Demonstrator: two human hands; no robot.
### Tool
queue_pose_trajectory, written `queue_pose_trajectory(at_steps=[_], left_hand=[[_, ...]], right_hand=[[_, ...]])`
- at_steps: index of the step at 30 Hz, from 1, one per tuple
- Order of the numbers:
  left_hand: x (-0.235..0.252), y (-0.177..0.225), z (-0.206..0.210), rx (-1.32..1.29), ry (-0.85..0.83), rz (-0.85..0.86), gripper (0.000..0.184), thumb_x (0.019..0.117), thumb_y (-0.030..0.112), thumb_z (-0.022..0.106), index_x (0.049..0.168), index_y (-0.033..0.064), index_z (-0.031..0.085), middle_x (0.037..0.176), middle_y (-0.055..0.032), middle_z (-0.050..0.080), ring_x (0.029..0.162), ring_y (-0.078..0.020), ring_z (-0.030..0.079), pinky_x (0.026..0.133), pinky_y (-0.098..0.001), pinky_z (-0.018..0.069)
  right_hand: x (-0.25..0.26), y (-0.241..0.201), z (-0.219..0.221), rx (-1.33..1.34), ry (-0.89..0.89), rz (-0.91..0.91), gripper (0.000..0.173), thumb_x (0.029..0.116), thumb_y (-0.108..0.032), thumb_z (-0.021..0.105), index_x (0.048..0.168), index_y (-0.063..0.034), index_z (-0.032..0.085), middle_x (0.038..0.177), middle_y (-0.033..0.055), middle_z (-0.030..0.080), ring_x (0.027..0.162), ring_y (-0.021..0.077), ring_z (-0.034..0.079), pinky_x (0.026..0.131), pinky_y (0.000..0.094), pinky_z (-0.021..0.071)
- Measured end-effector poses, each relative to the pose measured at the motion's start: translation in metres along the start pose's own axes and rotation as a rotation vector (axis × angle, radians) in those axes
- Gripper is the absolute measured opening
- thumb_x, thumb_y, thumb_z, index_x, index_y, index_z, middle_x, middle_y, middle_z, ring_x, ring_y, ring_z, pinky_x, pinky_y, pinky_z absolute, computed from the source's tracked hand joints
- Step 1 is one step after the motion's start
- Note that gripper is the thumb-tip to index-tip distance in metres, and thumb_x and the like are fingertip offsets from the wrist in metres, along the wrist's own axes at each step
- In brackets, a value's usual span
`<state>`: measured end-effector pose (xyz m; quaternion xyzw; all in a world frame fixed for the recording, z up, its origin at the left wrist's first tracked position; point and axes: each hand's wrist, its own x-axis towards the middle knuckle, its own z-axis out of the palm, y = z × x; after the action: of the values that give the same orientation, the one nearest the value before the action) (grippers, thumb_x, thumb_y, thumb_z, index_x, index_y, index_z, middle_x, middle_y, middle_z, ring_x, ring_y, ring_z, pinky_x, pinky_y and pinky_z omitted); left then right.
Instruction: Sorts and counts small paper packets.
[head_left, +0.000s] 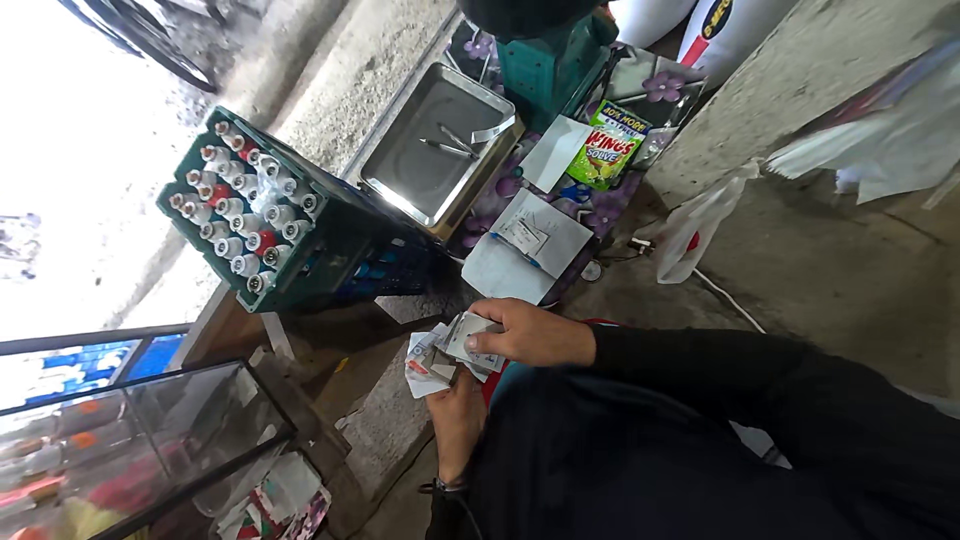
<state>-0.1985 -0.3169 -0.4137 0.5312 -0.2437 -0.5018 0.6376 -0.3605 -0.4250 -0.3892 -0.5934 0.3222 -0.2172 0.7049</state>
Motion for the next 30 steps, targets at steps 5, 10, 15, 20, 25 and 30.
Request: queue_pose_trajectory(at_steps=[5,10,15,20,25,30], left_hand=[[0.002,0.000,0.011,-0.006,0.008,-0.022,0.036,0.0874,-0.014,0.060,0.122,-0.0030,0.056,0.105,-0.0139,0.071,0.093,-0.0210,0.072,0.086,-0.0420,0.0619],[0.002,-0.006,0.017,-0.036,0.001,-0.003,0.040,0.0888,-0.014,0.061,0.126,-0.0017,0.053,0.110,-0.0147,0.070,0.098,-0.0229,0.072,0.089,-0.0445,0.0614],[-0.002,-0.008,0.025,-0.036,-0.001,-0.009,0.039,0.0893,-0.013,0.062,0.126,-0.0032,0.054,0.109,-0.0163,0.070,0.098,-0.0238,0.072,0.089,-0.0449,0.0613],[-0.008,-0.009,0.029,-0.057,0.008,-0.005,0.037,0.0882,-0.012,0.063,0.124,-0.0037,0.055,0.106,-0.0165,0.071,0.096,-0.0230,0.072,0.088,-0.0442,0.0620],[-0.012,-0.009,0.029,-0.068,0.024,-0.005,0.039,0.0869,-0.013,0.064,0.123,-0.0031,0.055,0.106,-0.0160,0.071,0.095,-0.0230,0.073,0.087,-0.0443,0.0621],[-0.013,-0.008,0.025,-0.093,0.022,-0.004,0.040,0.0859,-0.012,0.066,0.123,-0.0034,0.055,0.106,-0.0173,0.071,0.095,-0.0241,0.073,0.087,-0.0450,0.0621]], right_hand=[[-0.005,0.001,-0.008,0.002,0.020,0.019,0.028,0.1037,-0.031,0.060,0.120,-0.0089,0.065,0.103,0.0036,0.071,0.092,0.0089,0.069,0.083,0.0311,0.0584],[-0.011,0.003,-0.014,0.012,0.033,0.028,0.031,0.1039,-0.033,0.060,0.124,-0.0094,0.064,0.105,0.0039,0.072,0.095,0.0098,0.070,0.086,0.0331,0.0586],[-0.016,0.004,-0.021,0.021,0.029,0.026,0.033,0.1045,-0.032,0.059,0.127,-0.0091,0.063,0.108,0.0039,0.072,0.097,0.0089,0.070,0.089,0.0319,0.0586],[-0.019,0.006,-0.023,0.041,0.009,0.009,0.033,0.1051,-0.031,0.059,0.128,-0.0081,0.061,0.108,0.0047,0.072,0.097,0.0095,0.070,0.089,0.0319,0.0588],[-0.021,0.007,-0.021,0.074,0.000,-0.003,0.032,0.1052,-0.029,0.058,0.128,-0.0072,0.060,0.109,0.0053,0.072,0.097,0.0095,0.070,0.089,0.0312,0.0590],[-0.021,0.008,-0.017,0.084,-0.005,-0.004,0.033,0.1051,-0.029,0.059,0.129,-0.0069,0.060,0.114,0.0061,0.070,0.100,0.0099,0.069,0.091,0.0313,0.0586]])
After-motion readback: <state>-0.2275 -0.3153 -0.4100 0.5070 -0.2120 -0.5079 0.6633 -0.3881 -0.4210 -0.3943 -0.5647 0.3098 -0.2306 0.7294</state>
